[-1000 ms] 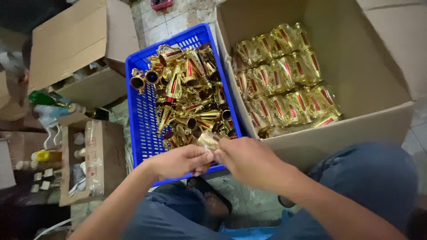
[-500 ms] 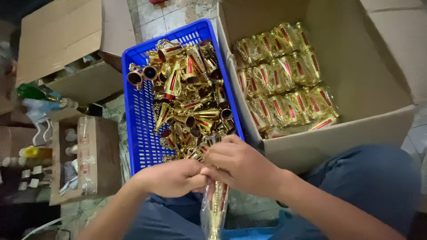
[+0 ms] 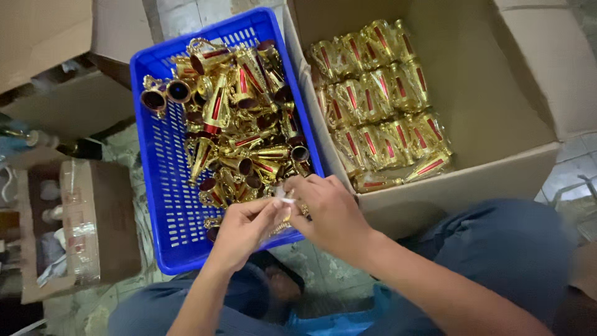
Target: The person sits on the floor and repeatedly picks up small gold trophies from a blue basket, wraps each one individually in a clear plastic bag, and places the wrapped trophy into a cardboard box.
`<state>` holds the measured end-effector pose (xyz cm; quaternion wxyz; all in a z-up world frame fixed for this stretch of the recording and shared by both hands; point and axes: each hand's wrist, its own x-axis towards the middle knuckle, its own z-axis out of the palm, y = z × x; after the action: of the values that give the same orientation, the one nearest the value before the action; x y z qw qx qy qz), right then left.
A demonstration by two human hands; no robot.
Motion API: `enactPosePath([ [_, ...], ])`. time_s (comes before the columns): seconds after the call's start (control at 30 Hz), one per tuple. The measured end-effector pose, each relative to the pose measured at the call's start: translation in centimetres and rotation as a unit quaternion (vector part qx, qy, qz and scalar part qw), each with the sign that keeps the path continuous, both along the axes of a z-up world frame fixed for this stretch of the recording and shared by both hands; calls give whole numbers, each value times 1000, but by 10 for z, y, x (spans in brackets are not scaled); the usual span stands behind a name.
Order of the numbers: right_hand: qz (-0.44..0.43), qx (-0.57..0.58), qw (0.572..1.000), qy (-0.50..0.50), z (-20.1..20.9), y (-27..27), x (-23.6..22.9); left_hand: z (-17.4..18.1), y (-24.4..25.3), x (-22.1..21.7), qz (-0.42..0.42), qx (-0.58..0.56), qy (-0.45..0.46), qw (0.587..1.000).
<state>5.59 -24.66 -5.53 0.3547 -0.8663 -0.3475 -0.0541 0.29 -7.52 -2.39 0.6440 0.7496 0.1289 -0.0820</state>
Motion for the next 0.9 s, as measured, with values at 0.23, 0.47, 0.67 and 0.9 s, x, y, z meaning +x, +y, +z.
enactPosePath([
  [0.23,-10,-45,977,-209,-14,13,-2,-38,10,1,55,160,-33,985],
  [0.47,-39,-32,991,123,-37,15,2,-24,0,0,19,399,-280,873],
  [0.67,0,-66,991,119,-7,7,3,-21,4,2,-11,230,-129,964],
  [0.9,46,-46,981,-185,15,-1,10,-32,13,-1,66,-138,67,986],
])
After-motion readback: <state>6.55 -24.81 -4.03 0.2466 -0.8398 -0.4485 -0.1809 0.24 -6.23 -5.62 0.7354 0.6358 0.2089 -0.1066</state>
